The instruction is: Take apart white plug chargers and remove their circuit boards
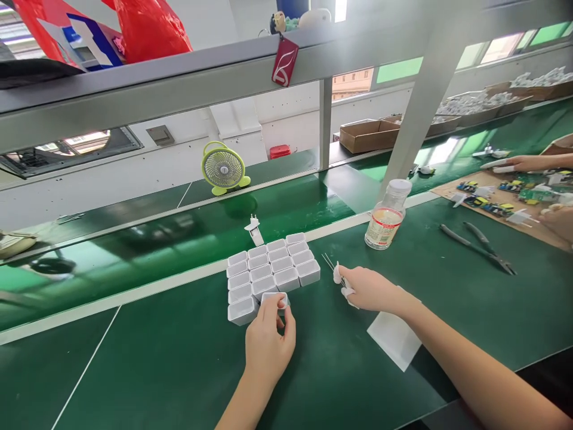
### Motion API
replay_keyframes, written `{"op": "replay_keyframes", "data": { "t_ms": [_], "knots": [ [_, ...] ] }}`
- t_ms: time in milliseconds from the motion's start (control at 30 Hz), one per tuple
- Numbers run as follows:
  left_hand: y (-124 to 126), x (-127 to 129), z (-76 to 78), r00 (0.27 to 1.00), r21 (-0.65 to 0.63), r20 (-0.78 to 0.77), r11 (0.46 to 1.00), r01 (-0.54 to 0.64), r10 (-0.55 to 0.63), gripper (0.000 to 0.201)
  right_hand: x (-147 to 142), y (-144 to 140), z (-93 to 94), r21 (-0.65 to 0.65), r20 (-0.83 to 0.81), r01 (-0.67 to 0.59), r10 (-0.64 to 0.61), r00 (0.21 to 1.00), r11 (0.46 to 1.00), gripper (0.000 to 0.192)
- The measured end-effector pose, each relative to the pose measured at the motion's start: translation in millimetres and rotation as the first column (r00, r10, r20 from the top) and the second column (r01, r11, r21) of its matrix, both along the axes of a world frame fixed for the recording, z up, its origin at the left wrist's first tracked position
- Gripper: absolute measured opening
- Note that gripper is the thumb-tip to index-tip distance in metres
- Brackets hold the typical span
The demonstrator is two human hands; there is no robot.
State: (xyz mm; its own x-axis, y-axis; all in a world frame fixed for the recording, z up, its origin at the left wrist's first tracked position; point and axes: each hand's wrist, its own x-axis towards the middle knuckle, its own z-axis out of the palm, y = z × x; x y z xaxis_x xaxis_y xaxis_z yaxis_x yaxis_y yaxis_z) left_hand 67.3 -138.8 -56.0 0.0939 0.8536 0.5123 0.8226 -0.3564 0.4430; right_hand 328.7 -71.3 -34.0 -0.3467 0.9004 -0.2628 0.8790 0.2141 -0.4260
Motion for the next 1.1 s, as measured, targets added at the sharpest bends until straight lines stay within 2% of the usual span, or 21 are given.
{"op": "replay_keyframes", "data": {
  "t_ms": [133, 200, 367, 533, 767, 867, 1100],
  "knots": [
    [1.1, -2.7, -1.6, 0.996, -0.028, 0.029, 0.996, -0.085, 0.086, 0.018, -1.6, -1.8, 0.1, 0.022, 0.005, -0.007, 0.007, 1.0, 1.0, 0.032],
    [1.8, -4.4, -3.4, 0.995, -0.046, 0.034, 0.995, -0.089, 0.091, 0.019, -2.9, -3.1, 1.7, 0.037, 0.012, -0.01, 0.01, 1.0, 0.999, 0.032],
    [5.0, -5.8, -7.7, 0.999, -0.038, -0.023, 0.998, -0.044, 0.043, 0.02, -4.9, -4.4, 6.0, 0.064, 0.041, -0.024, 0.022, 0.999, 0.998, 0.032],
    [5.8, -4.8, -9.6, 0.996, 0.024, -0.084, 1.0, 0.007, -0.005, 0.026, -5.3, -5.4, 5.5, 0.093, 0.081, -0.033, 0.026, 0.996, 0.995, 0.031],
    [2.7, 0.4, -9.4, 0.997, 0.055, -0.055, 0.997, 0.048, -0.045, 0.025, -7.6, -6.1, 4.5, 0.127, 0.14, -0.075, 0.057, 0.988, 0.989, 0.032],
    [2.6, 1.7, -5.8, 0.999, 0.083, -0.048, 0.996, 0.017, -0.013, 0.029, -8.3, -5.6, 3.5, 0.13, 0.166, -0.089, 0.066, 0.984, 0.988, 0.03],
    [1.7, 0.4, -0.7, 0.993, 0.026, -0.067, 0.995, -0.091, 0.093, 0.037, -8.6, -3.5, -0.6, 0.121, 0.179, -0.102, 0.08, 0.981, 0.987, 0.029]
  ]
}}
